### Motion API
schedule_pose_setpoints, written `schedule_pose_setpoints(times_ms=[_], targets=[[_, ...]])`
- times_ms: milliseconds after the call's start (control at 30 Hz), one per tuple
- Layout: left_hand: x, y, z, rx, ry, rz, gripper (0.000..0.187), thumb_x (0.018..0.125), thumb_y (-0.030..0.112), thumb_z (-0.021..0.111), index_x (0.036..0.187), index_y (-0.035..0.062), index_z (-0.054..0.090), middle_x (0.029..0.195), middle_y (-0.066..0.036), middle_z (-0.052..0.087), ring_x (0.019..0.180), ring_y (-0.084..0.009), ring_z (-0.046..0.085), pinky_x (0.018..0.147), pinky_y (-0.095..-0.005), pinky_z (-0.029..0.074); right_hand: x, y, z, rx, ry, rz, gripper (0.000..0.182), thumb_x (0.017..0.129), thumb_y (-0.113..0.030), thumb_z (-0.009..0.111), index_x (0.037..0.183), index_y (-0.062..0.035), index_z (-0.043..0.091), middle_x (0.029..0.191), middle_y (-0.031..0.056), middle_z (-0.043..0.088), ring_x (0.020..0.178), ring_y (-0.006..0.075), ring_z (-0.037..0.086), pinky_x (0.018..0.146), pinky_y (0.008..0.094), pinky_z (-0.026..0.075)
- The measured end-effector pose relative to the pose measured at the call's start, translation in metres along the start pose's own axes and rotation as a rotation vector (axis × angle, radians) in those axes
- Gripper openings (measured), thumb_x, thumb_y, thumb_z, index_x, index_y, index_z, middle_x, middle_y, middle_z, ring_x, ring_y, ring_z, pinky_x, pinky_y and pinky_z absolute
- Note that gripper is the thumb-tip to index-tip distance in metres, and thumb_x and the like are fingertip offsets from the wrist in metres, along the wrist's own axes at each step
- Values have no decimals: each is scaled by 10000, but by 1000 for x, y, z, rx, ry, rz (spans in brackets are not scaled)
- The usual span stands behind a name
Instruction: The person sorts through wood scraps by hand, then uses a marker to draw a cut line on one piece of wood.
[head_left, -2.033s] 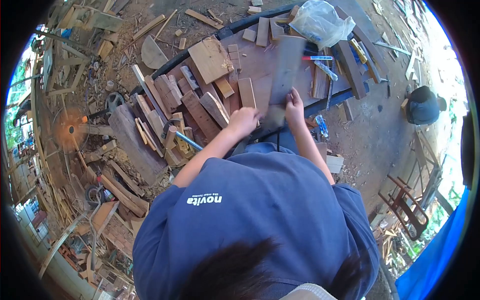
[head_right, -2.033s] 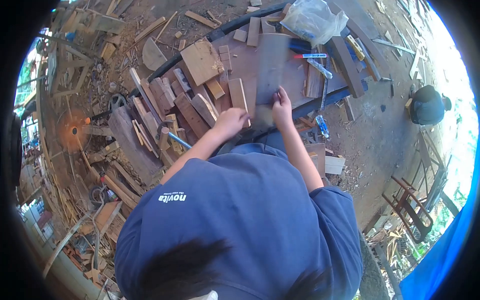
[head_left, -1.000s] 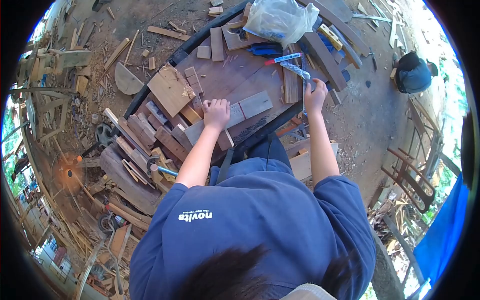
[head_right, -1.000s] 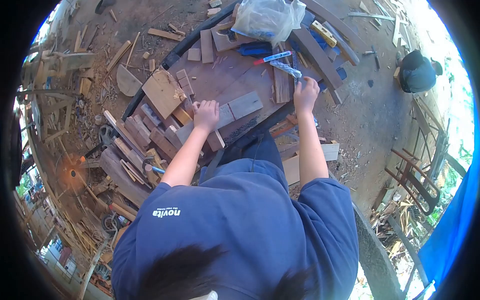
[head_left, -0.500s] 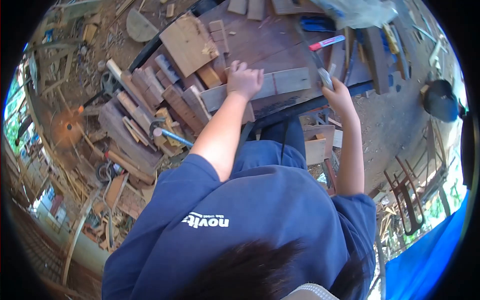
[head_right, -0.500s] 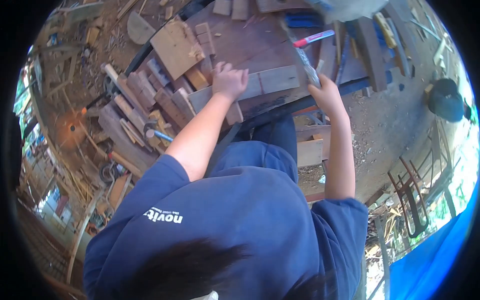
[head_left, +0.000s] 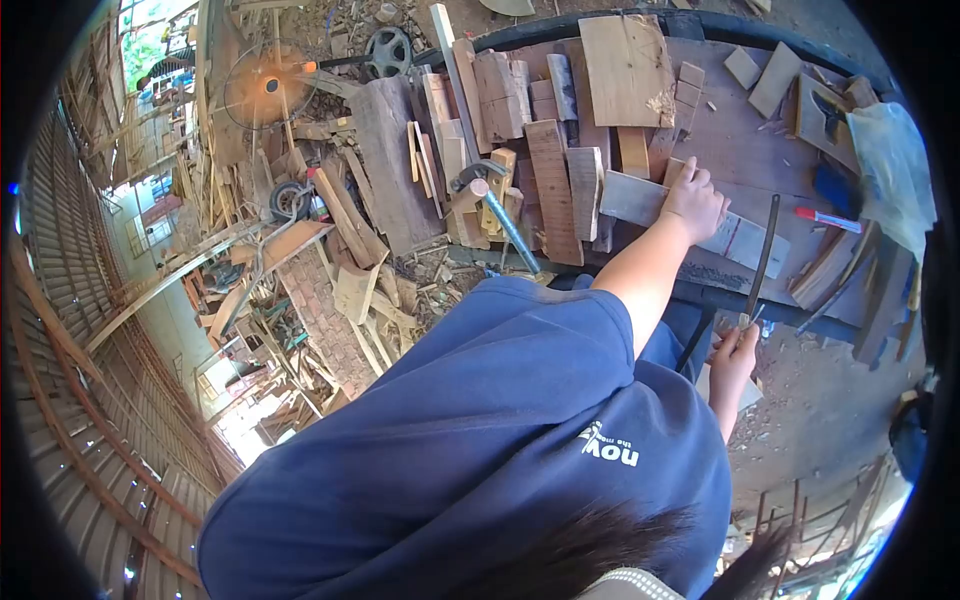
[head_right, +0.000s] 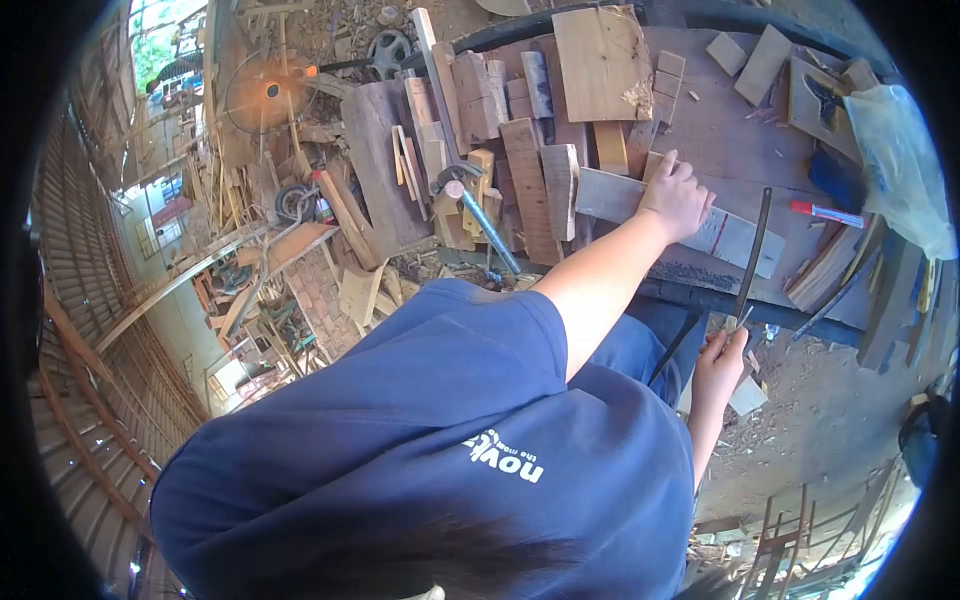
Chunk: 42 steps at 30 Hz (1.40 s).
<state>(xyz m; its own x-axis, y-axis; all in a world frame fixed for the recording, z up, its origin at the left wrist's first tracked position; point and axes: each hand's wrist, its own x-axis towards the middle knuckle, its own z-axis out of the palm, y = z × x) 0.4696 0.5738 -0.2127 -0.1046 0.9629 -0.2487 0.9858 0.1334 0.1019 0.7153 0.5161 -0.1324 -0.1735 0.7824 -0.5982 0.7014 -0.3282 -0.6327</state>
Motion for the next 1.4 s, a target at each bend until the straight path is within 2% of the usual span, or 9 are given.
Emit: schedule_pose_setpoints(times_ms=[67, 333, 400, 433, 467, 500, 533, 733, 1400], targets=[[1, -6, -2, -36, -11, -5, 441, 963, 348, 426, 785, 90, 737, 847, -53, 706, 1056, -233, 557, 1095, -486, 219, 3, -13, 0, -189, 32, -83, 162, 998, -127, 461, 1095, 2, 456, 787, 206, 642, 689, 372, 662, 572, 422, 495], [0, -8, -17, -138, -126, -35, 472, 963, 353, 404, 801, 84, 756, 873, -45, 715, 1076, -217, 554, 1067, -470, 253, 1, -8, 17, -224, -57, 9, 229, 986, -122, 457, 1167, 18, 450, 970, 287, 617, 891, 449, 624, 697, 474, 480], [3, -4, -16, -125, -144, -35, 477, 963, 369, 401, 822, 90, 761, 871, -52, 717, 1087, -228, 556, 1061, -472, 259, -1, -2, 21, -284, 2, -89, 274, 963, -93, 463, 1204, 38, 443, 1011, 313, 598, 959, 488, 590, 766, 507, 473], [1, -2, -11, -77, -27, -57, 475, 963, 379, 399, 825, 106, 763, 864, -60, 716, 1082, -242, 564, 1055, -479, 271, -4, -6, 19, -242, -39, -47, 317, 946, -71, 465, 1238, 51, 432, 1062, 339, 575, 1017, 514, 557, 828, 524, 461], [1, -3, -13, -123, -63, -25, 475, 963, 382, 395, 822, 117, 763, 864, -68, 714, 1077, -249, 567, 1048, -482, 286, -6, -4, 17, -238, -63, -30, 319, 945, -66, 464, 1242, 45, 429, 1078, 348, 568, 1023, 513, 557, 828, 521, 464], [2, -3, -7, -104, -74, -28, 468, 962, 378, 393, 818, 128, 762, 862, -70, 714, 1072, -239, 570, 1045, -486, 293, -6, 3, 19, -284, -11, -185, 309, 940, -60, 464, 1232, 36, 428, 1072, 349, 564, 1012, 510, 559, 817, 522, 463], [2, -2, -1, -63, -28, -39, 475, 962, 370, 388, 791, 127, 759, 830, -61, 714, 1052, -225, 578, 1040, -479, 295, -8, -13, 15, -262, -63, -29, 291, 937, -53, 462, 1216, 23, 433, 1073, 349, 561, 1011, 505, 557, 820, 521, 462], [1, 0, -5, -30, 31, 6, 465, 959, 328, 401, 726, 111, 739, 766, -38, 713, 963, -197, 591, 1004, -446, 316, -8, -35, 16, -132, 40, -71, 140, 990, -136, 468, 1054, -14, 440, 774, 298, 602, 752, 516, 583, 585, 540, 428], [2, -3, 3, -39, 131, 10, 431, 943, 306, 429, 693, 122, 727, 717, -23, 702, 897, -178, 592, 990, -425, 322, 4, -25, 57, -237, 69, -37, 128, 995, -175, 473, 1004, -50, 452, 767, 256, 615, 724, 487, 598, 578, 555, 452]])
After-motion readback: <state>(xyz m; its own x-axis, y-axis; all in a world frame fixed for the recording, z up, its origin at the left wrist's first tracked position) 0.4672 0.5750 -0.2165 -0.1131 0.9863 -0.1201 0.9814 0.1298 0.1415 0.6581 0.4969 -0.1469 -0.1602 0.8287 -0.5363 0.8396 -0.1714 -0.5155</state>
